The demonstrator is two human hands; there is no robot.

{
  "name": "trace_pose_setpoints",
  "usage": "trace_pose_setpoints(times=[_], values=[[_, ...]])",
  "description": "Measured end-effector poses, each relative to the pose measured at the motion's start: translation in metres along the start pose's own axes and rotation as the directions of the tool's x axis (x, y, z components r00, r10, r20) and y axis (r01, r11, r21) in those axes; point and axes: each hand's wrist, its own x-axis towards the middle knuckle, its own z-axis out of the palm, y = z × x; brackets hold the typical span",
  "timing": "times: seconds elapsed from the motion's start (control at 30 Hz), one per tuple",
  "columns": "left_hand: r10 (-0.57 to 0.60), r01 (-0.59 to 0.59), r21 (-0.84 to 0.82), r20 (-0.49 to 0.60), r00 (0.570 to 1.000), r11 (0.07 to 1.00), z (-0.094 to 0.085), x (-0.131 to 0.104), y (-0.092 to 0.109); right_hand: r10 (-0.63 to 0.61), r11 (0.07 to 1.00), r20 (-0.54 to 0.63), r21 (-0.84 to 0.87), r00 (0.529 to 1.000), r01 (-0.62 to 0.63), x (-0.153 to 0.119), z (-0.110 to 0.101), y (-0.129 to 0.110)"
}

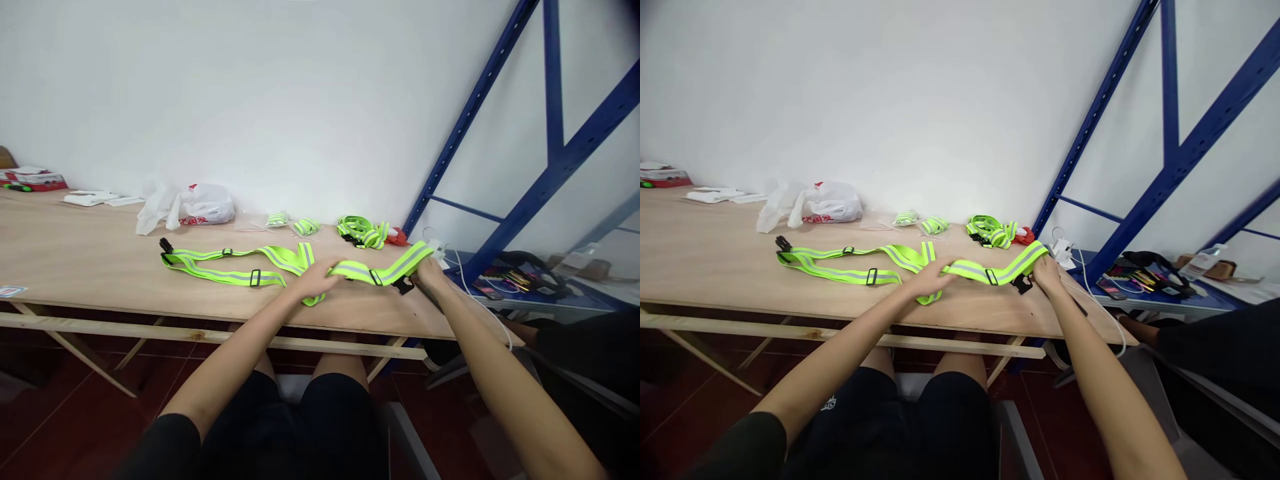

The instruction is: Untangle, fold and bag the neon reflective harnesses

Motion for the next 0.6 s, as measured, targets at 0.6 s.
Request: trace_pose_setpoints(times=[0.6], values=[[-0.352, 0.149, 0.671, 0.177, 0.919, 0.726, -0.114, -0.145, 0.010, -0.199, 0.970, 0.302, 0.196, 0.932, 0.143, -0.093, -0.004, -0.003]])
